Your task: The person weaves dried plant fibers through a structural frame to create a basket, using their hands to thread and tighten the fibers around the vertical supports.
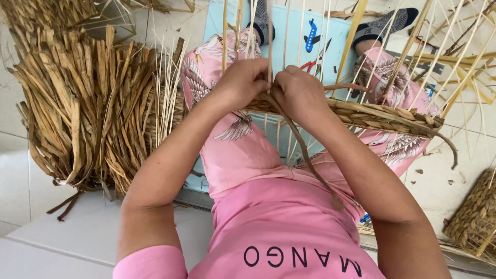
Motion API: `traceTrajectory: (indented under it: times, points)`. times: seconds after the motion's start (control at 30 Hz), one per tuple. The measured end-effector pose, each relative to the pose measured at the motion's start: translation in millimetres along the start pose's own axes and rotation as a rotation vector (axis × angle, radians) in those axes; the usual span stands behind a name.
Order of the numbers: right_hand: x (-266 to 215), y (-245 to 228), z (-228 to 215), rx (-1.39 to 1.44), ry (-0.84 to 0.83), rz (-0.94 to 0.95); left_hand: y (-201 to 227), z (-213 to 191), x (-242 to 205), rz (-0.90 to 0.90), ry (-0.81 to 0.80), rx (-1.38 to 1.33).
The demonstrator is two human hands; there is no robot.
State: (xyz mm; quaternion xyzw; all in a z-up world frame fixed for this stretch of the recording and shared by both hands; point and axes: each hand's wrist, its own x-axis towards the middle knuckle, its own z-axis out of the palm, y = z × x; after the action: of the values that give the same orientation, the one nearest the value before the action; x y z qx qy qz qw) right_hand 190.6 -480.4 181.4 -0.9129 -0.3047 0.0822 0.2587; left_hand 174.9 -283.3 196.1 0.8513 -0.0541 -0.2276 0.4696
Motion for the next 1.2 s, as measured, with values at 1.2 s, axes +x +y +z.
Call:
traceTrajectory:
  times: [1.2]
  points:
    - [-45.7, 21.6, -13.3, 1.351, 0.060, 0.468, -0.7, 39.1, 18.0, 0.166, 0.213, 0.182]
